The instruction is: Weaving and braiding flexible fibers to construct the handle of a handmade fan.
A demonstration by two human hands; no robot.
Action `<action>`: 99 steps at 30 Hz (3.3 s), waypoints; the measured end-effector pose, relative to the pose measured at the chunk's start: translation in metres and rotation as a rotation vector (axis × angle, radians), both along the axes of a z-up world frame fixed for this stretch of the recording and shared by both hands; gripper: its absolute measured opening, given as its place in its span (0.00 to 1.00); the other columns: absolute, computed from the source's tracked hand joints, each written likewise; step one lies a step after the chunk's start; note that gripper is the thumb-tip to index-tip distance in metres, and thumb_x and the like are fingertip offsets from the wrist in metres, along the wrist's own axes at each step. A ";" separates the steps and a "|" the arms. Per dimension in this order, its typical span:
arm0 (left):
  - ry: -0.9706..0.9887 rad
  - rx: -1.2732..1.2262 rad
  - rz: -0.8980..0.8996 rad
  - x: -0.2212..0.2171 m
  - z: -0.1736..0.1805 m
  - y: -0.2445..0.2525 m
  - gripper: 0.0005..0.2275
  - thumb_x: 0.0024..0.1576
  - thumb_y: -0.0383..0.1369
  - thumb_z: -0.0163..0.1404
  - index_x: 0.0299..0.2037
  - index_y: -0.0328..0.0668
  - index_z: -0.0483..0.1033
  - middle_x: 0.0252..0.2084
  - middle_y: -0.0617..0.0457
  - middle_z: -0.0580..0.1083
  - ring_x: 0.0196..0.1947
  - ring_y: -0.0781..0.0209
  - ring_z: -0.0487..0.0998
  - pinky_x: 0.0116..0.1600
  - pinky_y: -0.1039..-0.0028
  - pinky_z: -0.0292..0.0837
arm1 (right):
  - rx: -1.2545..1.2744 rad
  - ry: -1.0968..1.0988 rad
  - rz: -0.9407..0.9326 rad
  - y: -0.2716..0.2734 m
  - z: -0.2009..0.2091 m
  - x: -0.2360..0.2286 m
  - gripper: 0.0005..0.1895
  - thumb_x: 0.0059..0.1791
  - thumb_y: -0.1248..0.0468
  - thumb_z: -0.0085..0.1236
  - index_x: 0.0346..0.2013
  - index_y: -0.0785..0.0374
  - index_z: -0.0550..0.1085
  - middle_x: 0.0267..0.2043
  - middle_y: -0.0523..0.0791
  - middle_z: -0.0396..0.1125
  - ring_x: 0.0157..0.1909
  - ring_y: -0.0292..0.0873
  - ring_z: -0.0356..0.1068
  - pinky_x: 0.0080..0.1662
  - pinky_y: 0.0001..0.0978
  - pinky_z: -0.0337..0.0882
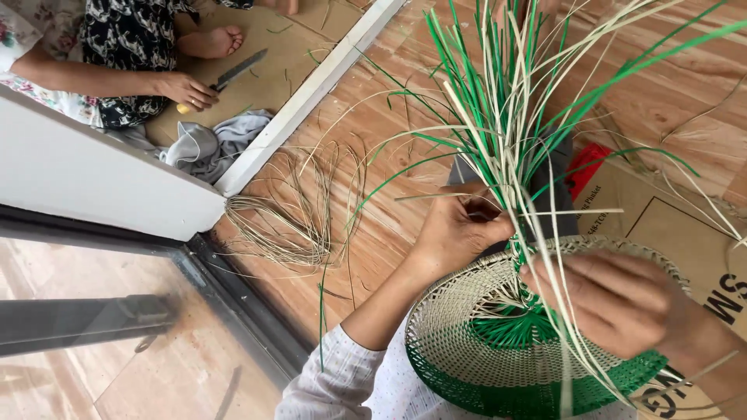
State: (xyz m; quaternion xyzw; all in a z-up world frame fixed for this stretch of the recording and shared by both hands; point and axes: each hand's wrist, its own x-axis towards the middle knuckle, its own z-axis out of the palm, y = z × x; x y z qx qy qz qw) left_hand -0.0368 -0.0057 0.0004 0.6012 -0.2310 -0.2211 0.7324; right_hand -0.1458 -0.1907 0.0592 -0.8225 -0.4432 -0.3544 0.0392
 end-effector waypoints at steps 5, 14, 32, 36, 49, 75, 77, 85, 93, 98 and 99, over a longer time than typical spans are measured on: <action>0.060 0.108 -0.094 0.005 -0.006 0.001 0.04 0.52 0.29 0.59 0.28 0.42 0.79 0.27 0.61 0.76 0.29 0.78 0.71 0.34 0.82 0.69 | 0.150 -0.070 -0.072 -0.001 0.034 0.040 0.08 0.50 0.74 0.65 0.39 0.78 0.75 0.42 0.59 0.74 0.31 0.54 0.70 0.37 0.48 0.71; -0.046 -0.079 -0.274 0.024 0.016 0.006 0.07 0.59 0.32 0.56 0.31 0.41 0.76 0.30 0.56 0.77 0.31 0.74 0.77 0.38 0.84 0.74 | 0.052 -0.130 -0.299 0.005 0.039 0.073 0.06 0.54 0.75 0.56 0.39 0.63 0.78 0.44 0.42 0.73 0.35 0.42 0.69 0.42 0.37 0.67; 0.160 -0.140 -0.544 0.037 0.002 -0.015 0.08 0.59 0.31 0.59 0.43 0.33 0.80 0.38 0.46 0.80 0.38 0.60 0.82 0.49 0.71 0.82 | 1.107 1.036 -0.251 -0.017 0.015 0.041 0.09 0.41 0.73 0.68 0.32 0.69 0.75 0.25 0.48 0.75 0.24 0.37 0.75 0.34 0.23 0.79; 0.092 -0.031 -0.484 0.032 -0.002 -0.015 0.07 0.59 0.33 0.58 0.40 0.37 0.80 0.42 0.44 0.80 0.38 0.59 0.83 0.47 0.74 0.82 | 1.135 0.996 -0.281 -0.017 -0.015 0.049 0.07 0.44 0.70 0.68 0.32 0.63 0.76 0.28 0.40 0.72 0.29 0.29 0.68 0.33 0.18 0.67; 0.093 0.118 -0.216 0.029 0.011 -0.017 0.09 0.53 0.37 0.61 0.33 0.40 0.81 0.30 0.53 0.80 0.32 0.70 0.79 0.37 0.84 0.72 | 1.009 0.845 -0.236 -0.018 -0.004 0.030 0.09 0.41 0.69 0.67 0.36 0.64 0.81 0.39 0.47 0.78 0.38 0.36 0.78 0.43 0.19 0.78; -0.013 0.163 -0.216 0.022 0.031 -0.012 0.06 0.49 0.27 0.53 0.25 0.52 0.69 0.26 0.65 0.67 0.29 0.75 0.63 0.36 0.80 0.60 | 1.189 0.971 -0.432 -0.006 0.000 0.027 0.10 0.53 0.64 0.55 0.47 0.65 0.76 0.35 0.45 0.74 0.36 0.35 0.73 0.43 0.19 0.71; -0.063 0.060 -0.243 0.022 0.030 -0.013 0.07 0.49 0.25 0.51 0.27 0.52 0.69 0.27 0.66 0.66 0.30 0.75 0.63 0.36 0.80 0.61 | 1.127 0.925 -0.440 -0.007 0.002 0.032 0.06 0.52 0.64 0.59 0.39 0.64 0.77 0.31 0.42 0.73 0.33 0.31 0.70 0.40 0.18 0.69; 0.256 0.341 -0.260 0.030 0.016 -0.008 0.06 0.51 0.35 0.58 0.31 0.42 0.79 0.31 0.55 0.81 0.35 0.70 0.80 0.47 0.82 0.73 | 1.310 0.988 -0.410 -0.027 0.000 0.033 0.10 0.52 0.69 0.56 0.46 0.71 0.77 0.40 0.52 0.75 0.37 0.42 0.75 0.40 0.27 0.76; 0.204 0.075 -0.204 0.035 -0.030 -0.014 0.04 0.51 0.26 0.59 0.34 0.41 0.78 0.32 0.55 0.78 0.33 0.69 0.78 0.44 0.76 0.79 | 1.103 0.825 -0.419 -0.042 -0.068 -0.009 0.08 0.51 0.73 0.54 0.42 0.68 0.78 0.44 0.51 0.76 0.45 0.45 0.76 0.51 0.33 0.78; 0.167 0.152 -0.130 0.016 0.003 -0.023 0.06 0.52 0.29 0.55 0.22 0.42 0.77 0.24 0.58 0.77 0.27 0.75 0.75 0.37 0.83 0.71 | 0.623 0.614 -0.278 -0.012 -0.006 -0.037 0.19 0.48 0.66 0.49 0.51 0.74 0.73 0.54 0.52 0.73 0.51 0.43 0.77 0.56 0.29 0.76; 0.084 0.124 -0.081 0.011 0.011 -0.025 0.09 0.49 0.27 0.52 0.19 0.48 0.67 0.21 0.63 0.66 0.25 0.78 0.65 0.32 0.81 0.59 | 0.431 0.382 -0.208 -0.017 -0.008 -0.033 0.15 0.50 0.67 0.49 0.47 0.74 0.75 0.51 0.54 0.72 0.44 0.46 0.76 0.49 0.34 0.77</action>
